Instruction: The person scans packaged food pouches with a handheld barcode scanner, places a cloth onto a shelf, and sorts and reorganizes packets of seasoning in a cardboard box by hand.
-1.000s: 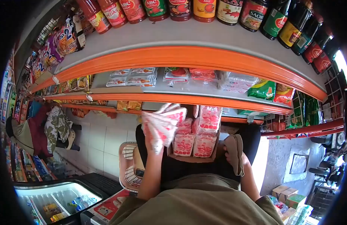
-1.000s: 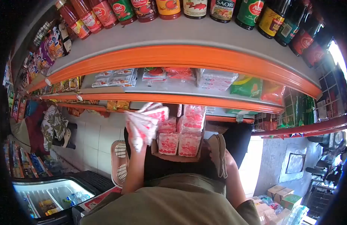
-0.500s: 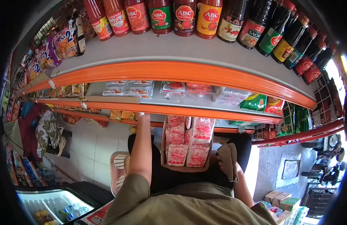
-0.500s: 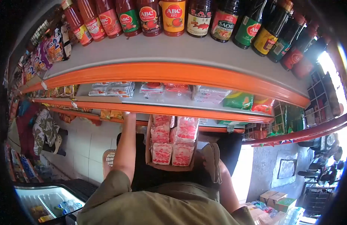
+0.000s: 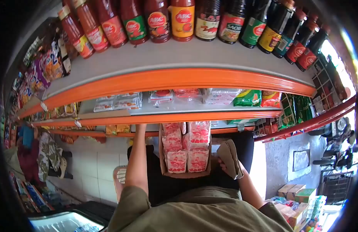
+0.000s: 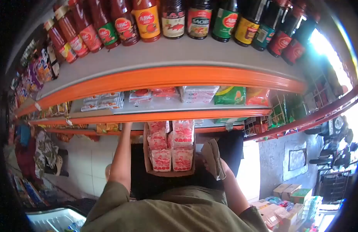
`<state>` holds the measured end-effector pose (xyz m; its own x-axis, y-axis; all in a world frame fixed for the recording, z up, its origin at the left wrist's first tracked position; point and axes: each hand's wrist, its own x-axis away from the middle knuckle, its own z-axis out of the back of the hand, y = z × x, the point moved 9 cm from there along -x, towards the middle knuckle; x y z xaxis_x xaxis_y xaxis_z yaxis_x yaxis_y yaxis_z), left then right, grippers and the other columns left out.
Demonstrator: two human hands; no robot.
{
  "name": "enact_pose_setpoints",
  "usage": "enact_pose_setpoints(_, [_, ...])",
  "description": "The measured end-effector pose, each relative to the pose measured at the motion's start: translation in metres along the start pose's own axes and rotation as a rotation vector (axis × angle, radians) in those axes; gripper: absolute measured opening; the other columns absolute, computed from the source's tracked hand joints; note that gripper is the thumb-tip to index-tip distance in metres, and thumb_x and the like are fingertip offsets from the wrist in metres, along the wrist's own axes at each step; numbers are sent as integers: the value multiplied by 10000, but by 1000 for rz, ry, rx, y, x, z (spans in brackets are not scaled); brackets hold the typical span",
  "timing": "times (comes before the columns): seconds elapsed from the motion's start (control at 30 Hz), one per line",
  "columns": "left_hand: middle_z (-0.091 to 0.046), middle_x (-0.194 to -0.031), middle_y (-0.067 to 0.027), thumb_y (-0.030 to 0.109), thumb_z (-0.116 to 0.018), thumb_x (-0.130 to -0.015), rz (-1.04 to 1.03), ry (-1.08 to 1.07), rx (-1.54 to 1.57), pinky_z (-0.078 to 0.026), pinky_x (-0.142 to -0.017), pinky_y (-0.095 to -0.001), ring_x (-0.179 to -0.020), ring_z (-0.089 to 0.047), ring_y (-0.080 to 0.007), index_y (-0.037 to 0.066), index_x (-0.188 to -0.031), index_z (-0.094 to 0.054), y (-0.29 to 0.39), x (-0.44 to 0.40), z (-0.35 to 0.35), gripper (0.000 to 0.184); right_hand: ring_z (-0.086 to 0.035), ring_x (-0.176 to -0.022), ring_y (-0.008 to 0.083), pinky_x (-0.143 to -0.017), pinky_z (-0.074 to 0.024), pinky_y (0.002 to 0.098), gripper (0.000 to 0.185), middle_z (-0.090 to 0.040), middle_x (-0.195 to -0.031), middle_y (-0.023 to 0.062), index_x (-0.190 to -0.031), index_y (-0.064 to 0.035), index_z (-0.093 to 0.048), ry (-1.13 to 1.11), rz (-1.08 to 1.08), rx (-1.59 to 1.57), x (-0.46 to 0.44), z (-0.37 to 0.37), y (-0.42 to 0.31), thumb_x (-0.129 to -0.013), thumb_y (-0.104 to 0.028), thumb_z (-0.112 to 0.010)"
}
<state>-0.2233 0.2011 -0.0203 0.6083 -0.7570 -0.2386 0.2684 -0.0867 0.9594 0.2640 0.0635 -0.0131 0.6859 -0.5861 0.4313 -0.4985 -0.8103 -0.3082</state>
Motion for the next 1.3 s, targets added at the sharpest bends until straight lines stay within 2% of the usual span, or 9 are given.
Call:
enact_pose_setpoints(0.17, [-503,-1199,-151,259,-600,-827,-160,151,-467,-330,-937,-457,-1112,-432,-381,-7,-1192,-465,65,51,8,471,-583,-832,154,-744,-491,280,445,-578,-1048,82,-1279,-68,-414,359,275,334,27,-53,-43,-839,-64,-480])
enact_pose_setpoints(0.43, [-489,-1194,-203,207,-649,-769,-677,-617,-566,-350,-942,-443,-1119,-442,-377,7,-1206,-467,189,130,-105,513,-535,-1015,172,-864,-428,307,505,-569,-1073,97,-1274,-48,-389,316,913,1135,114,-224,-160,-803,-65,-572])
enact_pose_setpoints(0.5, [-469,-1235,-192,269,-661,-736,-631,-662,-744,-321,-975,-487,-1161,-411,-387,49,-1201,-490,157,127,-127,542,-547,-997,220,-851,-443,334,454,-568,-1047,137,-1211,-34,-424,428,1402,1695,167,-271,-173,-801,-70,-615])
enact_pose_setpoints(0.63, [-456,-1266,-194,183,-647,-707,-608,-585,-934,-319,-999,-471,-1174,-425,-369,49,-1236,-464,142,112,-155,575,-556,-966,318,-815,-471,370,390,-514,-1090,218,-1062,-61,-416,335,2507,1591,230,-350,-157,-781,-118,-680])
enact_pose_setpoints(0.7, [-457,-1269,-190,161,-645,-693,-492,-578,-882,-325,-994,-463,-1178,-421,-369,60,-1238,-465,142,105,-167,582,-553,-934,301,-762,-471,351,412,-492,-1109,225,-1064,-73,-402,571,2673,1688,221,-356,-160,-769,-77,-690])
enact_pose_setpoints(0.77, [-457,-1271,-185,139,-642,-680,-374,-561,-818,-332,-989,-455,-1182,-417,-369,71,-1239,-466,136,103,-163,591,-542,-890,287,-694,-450,326,412,-489,-1079,214,-1057,-82,-406,844,2594,1947,201,-359,-162,-764,-68,-695])
enact_pose_setpoints(0.93, [-474,-1252,-162,250,-712,-649,-288,-581,-725,-339,-986,-439,-1176,-425,-345,80,-1221,-484,130,87,-129,638,-517,-865,286,-701,-443,356,364,-470,-1050,202,-1064,-94,-420,632,2879,1601,212,-373,-159,-798,-99,-667])
enact_pose_setpoints(1.07, [-411,-1328,-153,196,-529,-772,-510,-443,-1257,-127,-1102,-468,-1280,-317,-302,8,-1240,-464,103,117,-115,509,-529,-910,335,-786,-449,428,263,-541,-1057,238,-1040,-84,-406,626,2804,1851,223,-413,-170,-855,-124,-590])
enact_pose_setpoints(1.3, [-409,-1328,-164,184,-478,-798,-618,-463,-1259,-125,-1105,-454,-1277,-320,-304,-8,-1222,-487,122,136,-112,465,-593,-973,369,-815,-487,430,238,-586,-1053,290,-867,52,-464,310,3108,1778,285,-524,-177,-897,-172,-537])
